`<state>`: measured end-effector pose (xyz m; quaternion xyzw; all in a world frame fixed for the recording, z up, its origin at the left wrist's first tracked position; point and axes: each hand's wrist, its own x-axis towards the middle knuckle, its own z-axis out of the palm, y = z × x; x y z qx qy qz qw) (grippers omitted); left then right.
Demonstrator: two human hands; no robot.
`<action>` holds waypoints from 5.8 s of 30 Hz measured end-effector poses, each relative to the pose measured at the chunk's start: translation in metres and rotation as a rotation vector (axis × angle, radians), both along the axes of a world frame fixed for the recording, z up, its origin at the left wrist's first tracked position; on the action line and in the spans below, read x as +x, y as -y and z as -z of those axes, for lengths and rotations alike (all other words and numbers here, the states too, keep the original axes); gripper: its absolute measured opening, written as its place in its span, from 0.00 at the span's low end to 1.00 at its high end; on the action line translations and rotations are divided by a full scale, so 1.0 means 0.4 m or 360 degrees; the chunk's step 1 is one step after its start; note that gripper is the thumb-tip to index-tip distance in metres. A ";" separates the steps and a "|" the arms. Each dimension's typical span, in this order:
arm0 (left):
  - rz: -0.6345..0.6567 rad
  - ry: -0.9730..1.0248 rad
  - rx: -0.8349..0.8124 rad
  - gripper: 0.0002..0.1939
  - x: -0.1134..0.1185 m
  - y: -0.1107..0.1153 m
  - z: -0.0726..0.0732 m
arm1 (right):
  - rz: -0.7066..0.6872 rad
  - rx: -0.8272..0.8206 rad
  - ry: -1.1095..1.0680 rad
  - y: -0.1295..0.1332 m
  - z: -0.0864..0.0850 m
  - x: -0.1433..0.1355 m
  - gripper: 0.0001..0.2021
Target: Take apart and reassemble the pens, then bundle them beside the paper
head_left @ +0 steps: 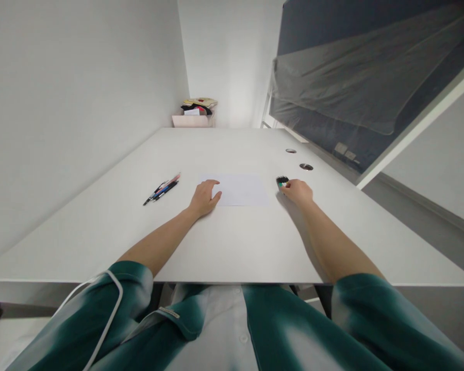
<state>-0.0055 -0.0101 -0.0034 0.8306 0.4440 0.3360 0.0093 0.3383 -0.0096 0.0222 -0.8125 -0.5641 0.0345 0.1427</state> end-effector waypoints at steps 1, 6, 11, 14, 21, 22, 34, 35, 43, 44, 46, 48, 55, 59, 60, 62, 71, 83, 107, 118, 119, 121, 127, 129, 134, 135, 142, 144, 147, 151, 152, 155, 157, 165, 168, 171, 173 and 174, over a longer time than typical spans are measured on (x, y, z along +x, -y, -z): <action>-0.0002 -0.0005 -0.0001 0.18 0.000 0.000 0.000 | 0.0009 -0.0003 -0.0004 -0.001 0.001 0.000 0.11; -0.0012 -0.0038 -0.0024 0.17 0.002 0.003 -0.003 | 0.0032 0.0005 -0.0017 -0.002 0.006 0.003 0.11; -0.0029 -0.0044 -0.0047 0.17 0.003 0.006 -0.005 | 0.0086 -0.0016 -0.0021 -0.007 0.012 0.008 0.10; -0.0030 -0.0052 -0.0054 0.18 0.004 0.006 -0.006 | 0.0103 -0.0019 -0.0017 -0.007 0.013 0.008 0.11; -0.0010 -0.0045 -0.0049 0.18 0.002 0.005 -0.004 | 0.0105 -0.0026 -0.0020 -0.005 0.017 0.012 0.12; -0.0008 -0.0046 -0.0049 0.18 0.002 0.005 -0.004 | 0.0110 -0.0026 -0.0024 -0.006 0.018 0.013 0.12; -0.0010 -0.0046 -0.0035 0.20 0.000 0.001 0.003 | 0.0123 -0.0021 -0.0043 -0.005 0.017 0.013 0.12; -0.0010 -0.0048 -0.0034 0.20 0.000 0.001 0.003 | 0.0127 -0.0008 -0.0043 -0.004 0.017 0.012 0.13; -0.0111 -0.0090 -0.0072 0.20 -0.006 -0.002 -0.004 | 0.0194 0.0521 -0.0243 0.015 -0.008 0.005 0.15; -0.0140 -0.0098 -0.0077 0.19 -0.009 -0.006 -0.004 | 0.0157 0.0581 -0.0261 0.018 -0.009 0.000 0.16; -0.0188 -0.0112 -0.0086 0.18 -0.017 -0.014 -0.003 | 0.0044 0.0634 -0.0277 0.022 -0.008 -0.018 0.16; -0.0215 -0.0130 -0.0103 0.16 -0.028 -0.023 -0.002 | -0.0142 0.0605 -0.0281 0.022 0.001 -0.048 0.16; -0.0283 -0.0363 -0.0325 0.21 -0.051 -0.050 0.022 | -0.0965 0.0361 -0.0018 0.020 0.063 -0.166 0.21; -0.0281 -0.0503 -0.0453 0.23 -0.053 -0.055 0.030 | -0.1047 0.0137 0.0153 0.028 0.081 -0.182 0.24; -0.0277 -0.0511 -0.0453 0.24 -0.053 -0.054 0.029 | -0.1046 0.0104 0.0170 0.030 0.081 -0.181 0.23; -0.0273 -0.0518 -0.0456 0.24 -0.052 -0.053 0.025 | -0.1039 0.0077 0.0178 0.031 0.079 -0.180 0.22; -0.0217 -0.0524 -0.0485 0.25 -0.064 -0.058 0.020 | -0.1050 0.0095 0.0158 0.026 0.079 -0.177 0.23; -0.0225 -0.0535 -0.0463 0.25 -0.065 -0.062 0.027 | -0.1036 0.0064 0.0153 0.026 0.078 -0.178 0.24; -0.1283 -0.0492 -0.0432 0.19 -0.249 -0.065 -0.039 | -0.0995 0.0216 -0.0146 0.002 0.099 -0.156 0.23; -0.1407 -0.0460 -0.0508 0.18 -0.264 -0.065 -0.051 | -0.1019 0.0350 -0.0214 -0.023 0.136 -0.143 0.22; -0.1404 -0.0450 -0.0496 0.17 -0.264 -0.065 -0.051 | -0.1016 0.0354 -0.0217 -0.023 0.136 -0.144 0.22; -0.1380 -0.0420 -0.0454 0.16 -0.263 -0.066 -0.051 | -0.1013 0.0351 -0.0223 -0.022 0.135 -0.144 0.22; -0.1289 0.0117 -0.0392 0.11 -0.233 -0.071 -0.064 | -0.1044 0.0405 -0.0277 -0.029 0.142 -0.137 0.22; -0.1124 0.0393 -0.0376 0.09 -0.208 -0.071 -0.068 | -0.1059 0.0433 -0.0294 -0.032 0.146 -0.135 0.21; -0.0485 0.0989 -0.0545 0.23 -0.132 -0.067 -0.063 | -0.1099 0.0514 -0.0342 -0.026 0.137 -0.138 0.20; -0.0369 0.1088 -0.0600 0.26 -0.118 -0.063 -0.062 | -0.1124 0.0557 -0.0360 -0.023 0.130 -0.140 0.19; 0.0041 0.1449 -0.0926 0.25 -0.032 -0.014 -0.068 | -0.1255 0.0606 -0.0718 0.036 0.059 -0.188 0.14; -0.0005 0.1529 -0.0971 0.26 -0.013 -0.004 -0.066 | -0.1407 0.0532 -0.0795 0.064 0.049 -0.219 0.13; -0.0112 0.1617 -0.1008 0.26 0.009 0.005 -0.057 | -0.1575 0.0453 -0.0900 0.097 0.048 -0.271 0.16; -0.0198 0.1736 -0.1032 0.25 0.029 0.012 -0.045 | -0.1550 0.0431 -0.1007 0.106 0.056 -0.309 0.15; -0.0201 0.1752 -0.1045 0.24 0.031 0.014 -0.044 | -0.1508 0.0435 -0.1019 0.102 0.058 -0.309 0.13; -0.0174 0.1775 -0.1080 0.19 0.033 0.015 -0.041 | -0.1332 0.0484 -0.1080 0.079 0.064 -0.292 0.10; -0.0127 0.1752 -0.1123 0.14 0.029 0.012 -0.039 | -0.1209 0.0499 -0.1183 0.061 0.070 -0.274 0.10; 0.0045 0.1501 -0.1208 0.10 -0.001 -0.013 -0.020 | -0.0874 0.0473 -0.1742 0.011 0.083 -0.225 0.12; 0.0076 0.1447 -0.1208 0.12 -0.002 -0.014 -0.016 | -0.0808 0.0474 -0.1855 0.011 0.079 -0.220 0.14; 0.0061 0.1449 -0.1200 0.12 -0.001 -0.015 -0.014 | -0.0832 0.0464 -0.1921 0.015 0.078 -0.219 0.15; 0.0047 0.1462 -0.1193 0.11 -0.001 -0.016 -0.014 | -0.0839 0.0460 -0.1943 0.015 0.079 -0.220 0.16; 0.0046 0.1469 -0.1190 0.11 -0.001 -0.017 -0.014 | -0.0836 0.0459 -0.1944 0.014 0.080 -0.220 0.16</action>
